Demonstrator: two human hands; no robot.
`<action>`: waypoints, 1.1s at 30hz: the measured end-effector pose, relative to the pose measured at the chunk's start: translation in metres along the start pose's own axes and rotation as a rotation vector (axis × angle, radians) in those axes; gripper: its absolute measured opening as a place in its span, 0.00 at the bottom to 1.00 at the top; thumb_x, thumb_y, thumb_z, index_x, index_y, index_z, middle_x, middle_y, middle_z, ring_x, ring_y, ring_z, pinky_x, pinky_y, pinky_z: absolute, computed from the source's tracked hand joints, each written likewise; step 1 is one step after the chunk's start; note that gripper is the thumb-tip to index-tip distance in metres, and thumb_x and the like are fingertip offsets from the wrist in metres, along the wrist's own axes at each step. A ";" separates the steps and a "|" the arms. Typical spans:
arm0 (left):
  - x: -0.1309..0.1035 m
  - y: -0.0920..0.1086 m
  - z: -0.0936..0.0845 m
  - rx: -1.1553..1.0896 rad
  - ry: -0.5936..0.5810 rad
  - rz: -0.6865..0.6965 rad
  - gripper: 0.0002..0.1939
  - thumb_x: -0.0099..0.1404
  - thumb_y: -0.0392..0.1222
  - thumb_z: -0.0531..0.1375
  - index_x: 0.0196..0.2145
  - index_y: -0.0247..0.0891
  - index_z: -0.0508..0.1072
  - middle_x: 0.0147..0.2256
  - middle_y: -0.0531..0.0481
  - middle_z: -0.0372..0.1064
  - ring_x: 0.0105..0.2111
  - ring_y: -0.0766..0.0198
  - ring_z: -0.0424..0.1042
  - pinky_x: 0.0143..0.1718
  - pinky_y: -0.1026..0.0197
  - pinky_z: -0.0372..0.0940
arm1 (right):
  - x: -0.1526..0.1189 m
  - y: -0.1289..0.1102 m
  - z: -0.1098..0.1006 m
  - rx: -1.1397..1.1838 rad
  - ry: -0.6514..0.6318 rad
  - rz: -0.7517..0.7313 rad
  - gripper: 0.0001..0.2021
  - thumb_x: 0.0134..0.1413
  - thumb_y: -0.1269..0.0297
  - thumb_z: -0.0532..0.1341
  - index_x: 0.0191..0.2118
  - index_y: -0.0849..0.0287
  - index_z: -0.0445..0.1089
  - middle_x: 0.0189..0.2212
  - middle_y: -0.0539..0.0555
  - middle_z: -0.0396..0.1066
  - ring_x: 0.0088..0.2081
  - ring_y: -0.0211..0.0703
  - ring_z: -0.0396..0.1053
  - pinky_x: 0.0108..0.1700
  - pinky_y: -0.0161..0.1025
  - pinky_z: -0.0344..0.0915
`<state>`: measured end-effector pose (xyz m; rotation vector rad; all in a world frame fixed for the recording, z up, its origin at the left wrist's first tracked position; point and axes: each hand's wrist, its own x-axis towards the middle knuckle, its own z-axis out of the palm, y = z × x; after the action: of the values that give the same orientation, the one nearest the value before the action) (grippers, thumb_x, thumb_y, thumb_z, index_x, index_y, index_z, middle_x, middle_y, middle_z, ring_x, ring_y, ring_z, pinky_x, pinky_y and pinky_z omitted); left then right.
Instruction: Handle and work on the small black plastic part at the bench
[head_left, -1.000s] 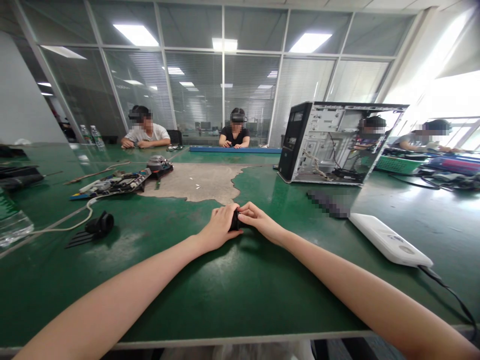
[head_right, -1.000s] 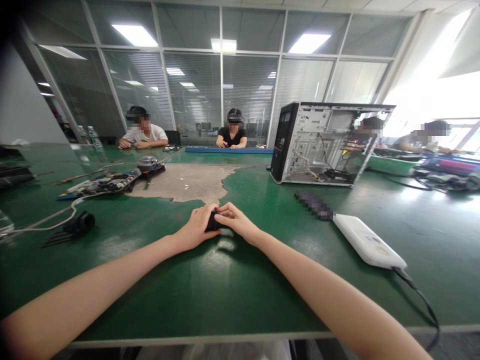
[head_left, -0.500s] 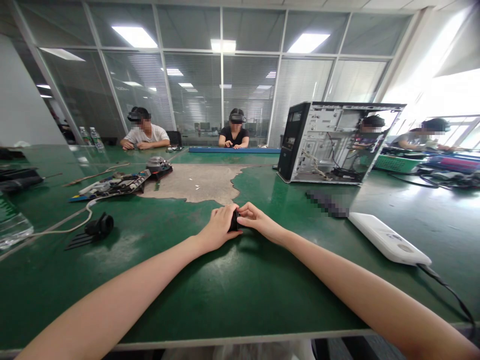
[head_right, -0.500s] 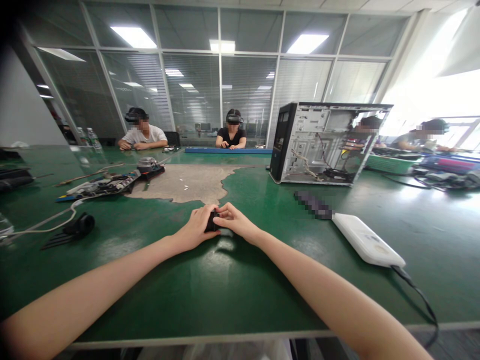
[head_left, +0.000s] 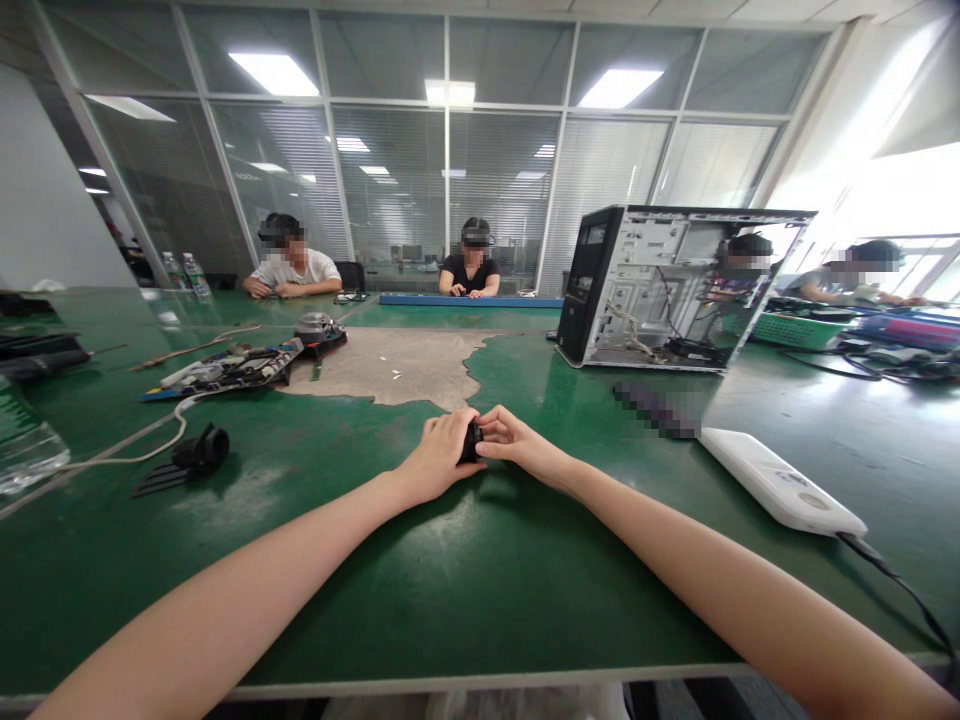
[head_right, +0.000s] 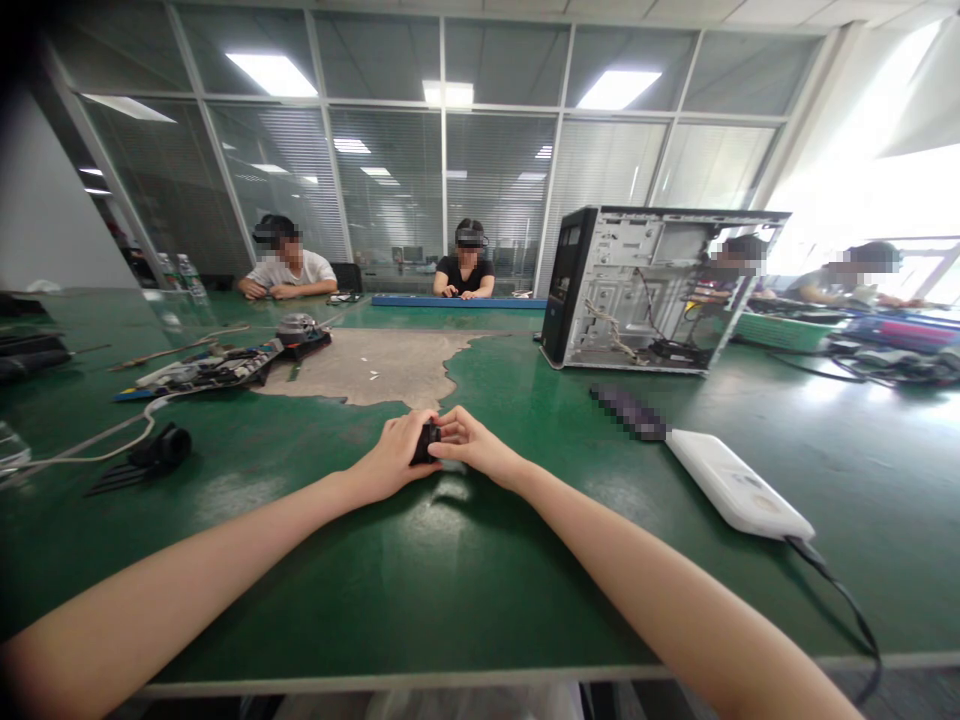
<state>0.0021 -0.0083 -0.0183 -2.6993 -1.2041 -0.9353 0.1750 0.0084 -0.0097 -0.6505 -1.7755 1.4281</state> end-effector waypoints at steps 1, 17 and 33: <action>0.000 0.000 0.000 0.003 0.002 0.003 0.29 0.53 0.46 0.59 0.49 0.39 0.50 0.46 0.43 0.57 0.46 0.54 0.58 0.45 0.51 0.52 | 0.000 0.000 0.001 -0.003 0.019 0.002 0.13 0.42 0.61 0.62 0.35 0.56 0.60 0.32 0.48 0.67 0.37 0.37 0.64 0.42 0.38 0.58; 0.000 -0.001 0.001 -0.026 0.007 -0.003 0.31 0.52 0.45 0.60 0.49 0.40 0.49 0.46 0.44 0.57 0.46 0.54 0.59 0.45 0.50 0.52 | -0.001 -0.003 0.003 -0.008 0.046 0.006 0.13 0.42 0.63 0.62 0.35 0.56 0.59 0.33 0.49 0.67 0.38 0.37 0.64 0.43 0.38 0.58; 0.000 0.000 0.000 0.002 -0.003 -0.008 0.30 0.53 0.46 0.60 0.49 0.39 0.50 0.46 0.44 0.57 0.46 0.54 0.59 0.45 0.51 0.53 | -0.002 -0.005 0.004 -0.013 0.040 0.005 0.14 0.40 0.63 0.63 0.35 0.56 0.60 0.33 0.49 0.67 0.38 0.38 0.64 0.43 0.39 0.58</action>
<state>0.0023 -0.0084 -0.0176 -2.6978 -1.2166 -0.9307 0.1734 0.0037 -0.0059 -0.6863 -1.7549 1.3985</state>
